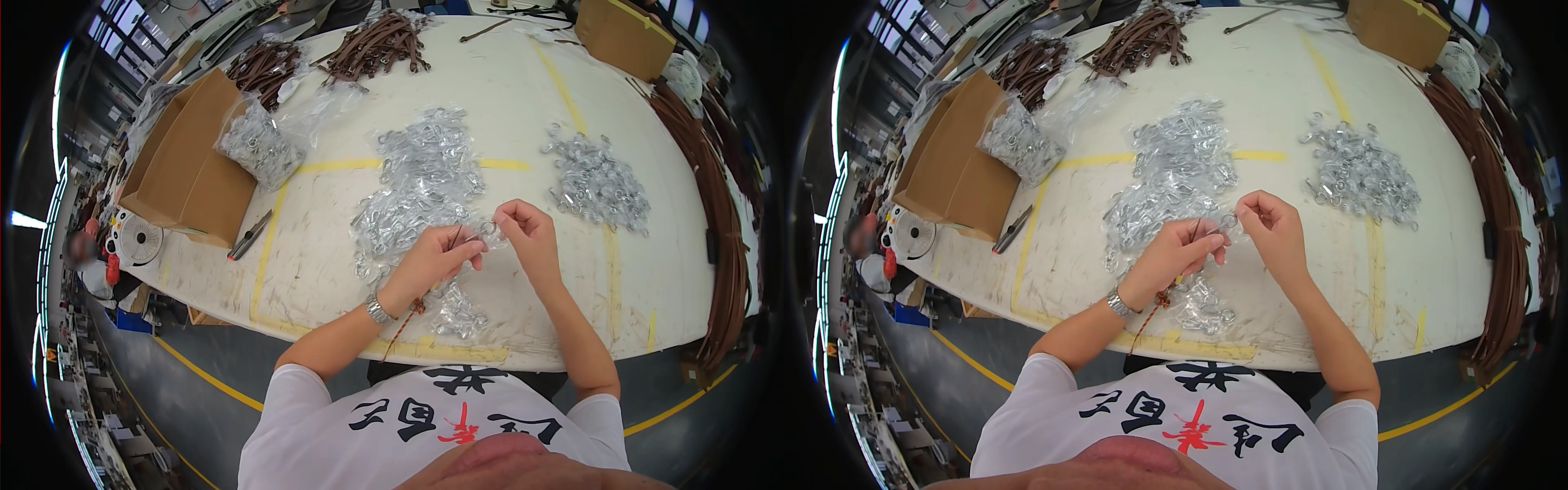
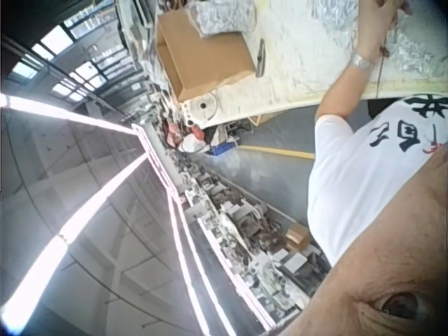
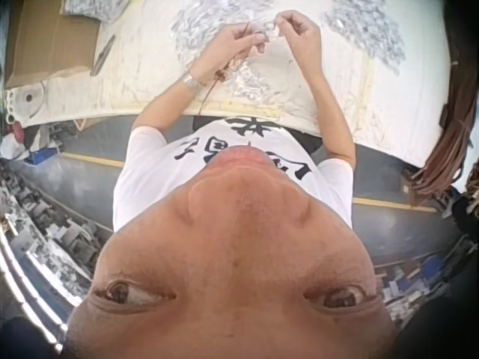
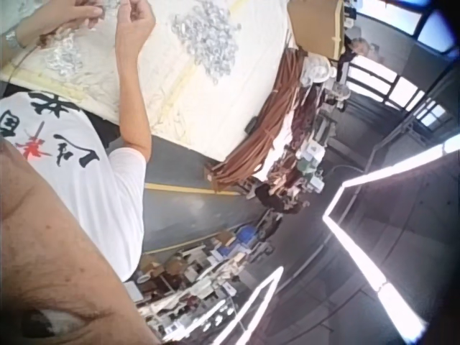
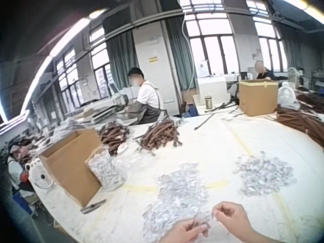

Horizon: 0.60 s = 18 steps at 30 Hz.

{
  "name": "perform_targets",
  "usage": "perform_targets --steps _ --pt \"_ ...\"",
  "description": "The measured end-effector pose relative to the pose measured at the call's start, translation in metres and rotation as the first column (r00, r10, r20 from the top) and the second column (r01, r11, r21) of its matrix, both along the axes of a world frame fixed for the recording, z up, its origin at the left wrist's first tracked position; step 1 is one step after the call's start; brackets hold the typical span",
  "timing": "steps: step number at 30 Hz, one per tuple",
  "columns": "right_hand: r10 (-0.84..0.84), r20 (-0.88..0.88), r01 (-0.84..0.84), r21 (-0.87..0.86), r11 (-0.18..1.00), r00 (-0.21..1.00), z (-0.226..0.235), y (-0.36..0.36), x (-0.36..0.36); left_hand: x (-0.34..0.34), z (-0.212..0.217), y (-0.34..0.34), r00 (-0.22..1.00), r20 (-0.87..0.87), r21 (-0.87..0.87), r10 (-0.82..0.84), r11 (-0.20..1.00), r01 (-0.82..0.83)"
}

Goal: Assembling small silver metal hardware components by hand at a workbench.

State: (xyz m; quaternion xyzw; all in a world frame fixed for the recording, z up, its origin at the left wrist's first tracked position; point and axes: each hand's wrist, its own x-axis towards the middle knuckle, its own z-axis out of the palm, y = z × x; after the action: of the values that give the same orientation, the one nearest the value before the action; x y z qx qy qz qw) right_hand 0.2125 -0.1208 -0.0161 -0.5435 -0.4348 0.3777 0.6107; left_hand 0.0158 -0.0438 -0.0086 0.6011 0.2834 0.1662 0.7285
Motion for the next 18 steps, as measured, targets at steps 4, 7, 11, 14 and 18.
perform_targets --steps 4,7,11,14,18 --pt "-0.002 0.088 0.007 -0.060 0.998 0.996 0.006 -0.005 -0.026 -0.002 -0.004 -0.001 0.999 0.015 0.032 0.036 0.999 -0.036" --pt "-0.067 0.172 0.062 0.034 0.997 0.983 0.008 -0.004 -0.026 -0.002 -0.001 -0.002 1.000 0.002 0.084 0.013 0.996 -0.013" --pt "-0.069 0.315 0.031 0.122 0.992 0.947 0.011 -0.005 -0.015 -0.001 0.003 -0.004 1.000 -0.001 0.058 -0.013 0.998 0.013" --pt "0.057 0.054 -0.058 0.012 0.998 0.997 0.009 -0.007 -0.012 -0.002 0.004 -0.008 1.000 -0.001 0.042 -0.021 0.999 0.021" --pt "0.050 -0.182 -0.051 -0.001 0.999 0.982 0.009 -0.004 -0.008 -0.005 0.004 -0.008 1.000 0.020 0.026 -0.007 1.000 0.007"
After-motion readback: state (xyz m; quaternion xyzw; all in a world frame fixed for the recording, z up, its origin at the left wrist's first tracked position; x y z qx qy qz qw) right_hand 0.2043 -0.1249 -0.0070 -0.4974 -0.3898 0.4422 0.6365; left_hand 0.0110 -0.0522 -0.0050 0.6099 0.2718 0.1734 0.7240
